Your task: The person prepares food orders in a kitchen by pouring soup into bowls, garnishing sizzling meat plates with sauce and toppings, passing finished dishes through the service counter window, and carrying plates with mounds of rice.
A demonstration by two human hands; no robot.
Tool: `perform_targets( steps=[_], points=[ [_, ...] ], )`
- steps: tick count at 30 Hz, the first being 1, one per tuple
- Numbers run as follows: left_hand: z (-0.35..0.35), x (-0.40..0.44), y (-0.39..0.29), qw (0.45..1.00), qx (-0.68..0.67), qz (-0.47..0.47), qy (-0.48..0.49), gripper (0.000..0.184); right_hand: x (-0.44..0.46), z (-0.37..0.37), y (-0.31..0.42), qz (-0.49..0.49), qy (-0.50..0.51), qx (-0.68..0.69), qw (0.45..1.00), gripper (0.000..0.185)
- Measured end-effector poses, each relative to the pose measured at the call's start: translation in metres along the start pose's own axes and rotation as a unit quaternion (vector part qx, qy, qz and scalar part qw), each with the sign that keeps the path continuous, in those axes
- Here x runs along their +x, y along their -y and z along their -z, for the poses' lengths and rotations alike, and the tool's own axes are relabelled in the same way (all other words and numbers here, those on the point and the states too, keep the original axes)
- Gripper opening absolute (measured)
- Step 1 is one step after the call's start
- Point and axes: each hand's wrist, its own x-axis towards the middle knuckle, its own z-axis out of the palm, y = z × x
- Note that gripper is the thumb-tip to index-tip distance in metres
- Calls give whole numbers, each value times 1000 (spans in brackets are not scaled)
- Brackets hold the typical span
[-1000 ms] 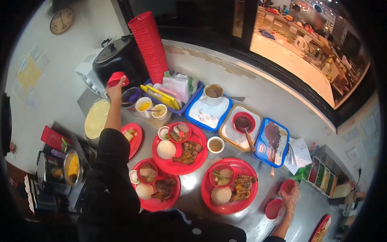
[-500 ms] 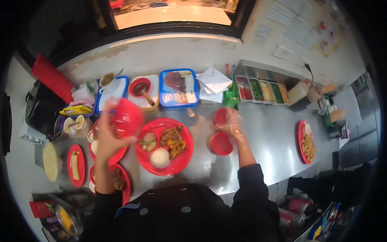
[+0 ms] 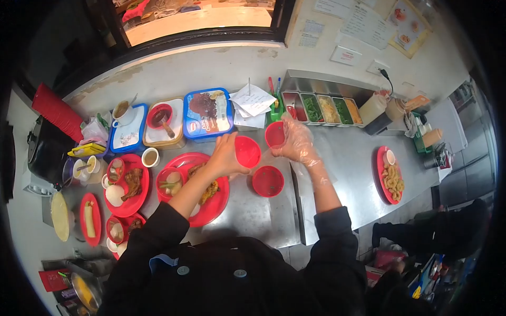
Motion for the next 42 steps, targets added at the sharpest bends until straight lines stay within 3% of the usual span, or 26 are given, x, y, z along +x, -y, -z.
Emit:
perform_targets(
  steps=[2,10,15,42],
  points=[
    [-10,13,-6,1000,-21,0,5,112,4,26,18,-11,60,-19,998,83],
    [-20,37,-40,999,-47,-7,1,108,6,50,29,19,80,7,997,95],
    [-21,41,-45,998,-57,-26,-31,108,11,59,46,48,118,-101,987,93],
    [-14,34,-54,996,-61,-19,-66,101,12,61,66,94,137,-165,972,93]
  ],
)
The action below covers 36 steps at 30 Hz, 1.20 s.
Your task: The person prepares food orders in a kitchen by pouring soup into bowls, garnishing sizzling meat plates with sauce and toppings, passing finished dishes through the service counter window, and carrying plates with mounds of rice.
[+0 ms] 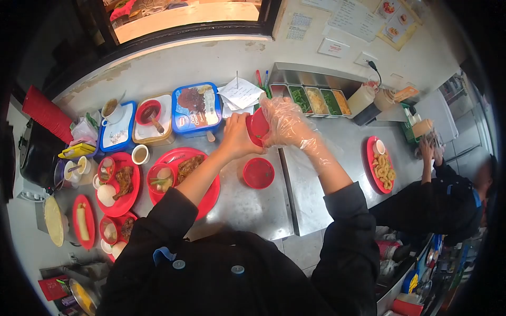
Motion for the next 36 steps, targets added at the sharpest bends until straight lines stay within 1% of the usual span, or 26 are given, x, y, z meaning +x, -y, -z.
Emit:
perform_targets(
  steps=[4,9,12,16,18,19,21,22,24,25,27,28,31,33,34,36],
  points=[
    [0,0,0,1000,7,2,-7,101,2,1,2,-5,10,-16,1000,93],
    [2,-1,-2,1000,7,2,-14,101,5,-4,-1,35,-12,-65,997,94],
    [5,0,-4,999,18,24,12,106,8,-3,1,53,-17,-104,993,95],
    [5,-1,-3,1000,12,18,5,105,8,2,8,45,-8,-126,991,92],
    [5,-2,-3,1000,12,20,8,106,8,2,10,58,-19,-137,989,80],
    [5,-2,-3,1000,17,23,4,106,9,1,10,58,-19,-138,989,80],
    [6,-2,-3,999,22,25,0,106,10,-1,11,87,-48,-166,981,70],
    [7,-3,-4,999,21,26,0,106,11,-1,13,87,-48,-166,981,70],
    [8,-3,-5,999,19,26,-1,105,14,-1,19,81,-47,-227,969,63],
    [9,-4,-5,1000,17,26,-3,105,15,0,21,81,-48,-228,969,63],
    [10,-4,-6,1000,15,26,-6,105,16,2,25,135,-74,-244,957,59],
    [10,-4,-6,1000,11,28,0,102,17,0,26,135,-75,-245,957,59],
    [10,-5,-4,1000,1,24,2,97,20,0,41,131,-50,-241,960,54],
    [8,-4,-3,1000,-4,18,-3,95,17,10,59,128,42,-381,915,48],
    [7,-4,-2,1000,-5,17,-7,95,16,6,57,128,42,-381,915,48],
    [7,-4,-3,1000,-5,16,-11,95,13,-1,52,158,-47,-403,900,44]
  ],
)
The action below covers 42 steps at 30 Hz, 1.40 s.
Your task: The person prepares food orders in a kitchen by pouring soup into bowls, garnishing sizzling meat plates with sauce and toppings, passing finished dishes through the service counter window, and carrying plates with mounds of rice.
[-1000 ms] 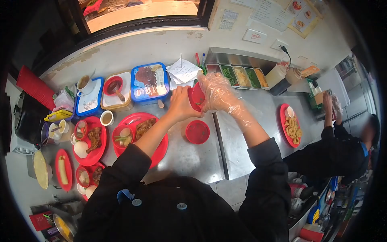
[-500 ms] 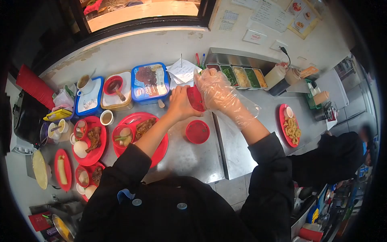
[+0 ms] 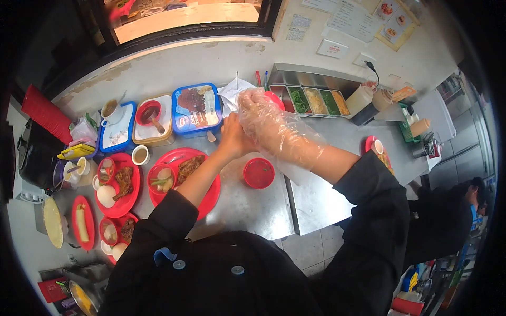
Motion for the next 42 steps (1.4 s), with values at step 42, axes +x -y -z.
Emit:
perform_targets(
  steps=[42],
  points=[
    [275,173,28,983,118,51,-130,100,-43,-97,53,-82,171,464,866,73]
  ],
)
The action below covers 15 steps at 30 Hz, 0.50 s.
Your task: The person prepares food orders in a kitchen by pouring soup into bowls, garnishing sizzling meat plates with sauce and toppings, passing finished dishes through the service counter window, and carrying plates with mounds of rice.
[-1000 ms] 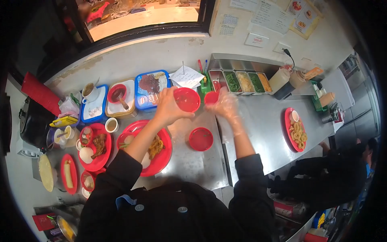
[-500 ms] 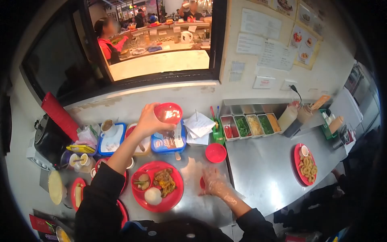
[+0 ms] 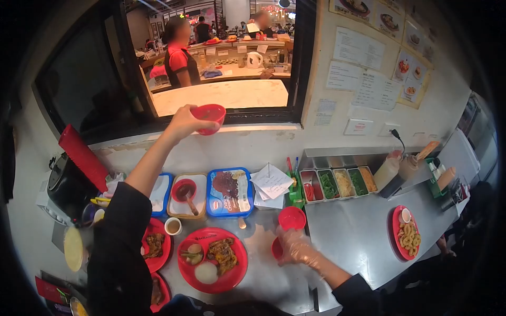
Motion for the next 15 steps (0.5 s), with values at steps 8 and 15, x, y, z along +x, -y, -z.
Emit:
perform_targets(
  steps=[8,15],
  points=[
    [-3,92,32,998,3,46,36,95,62,212,8,-7,-25,250,968,55],
    [-20,147,59,999,-2,41,21,95,194,323,-3,14,-173,46,984,39]
  ],
)
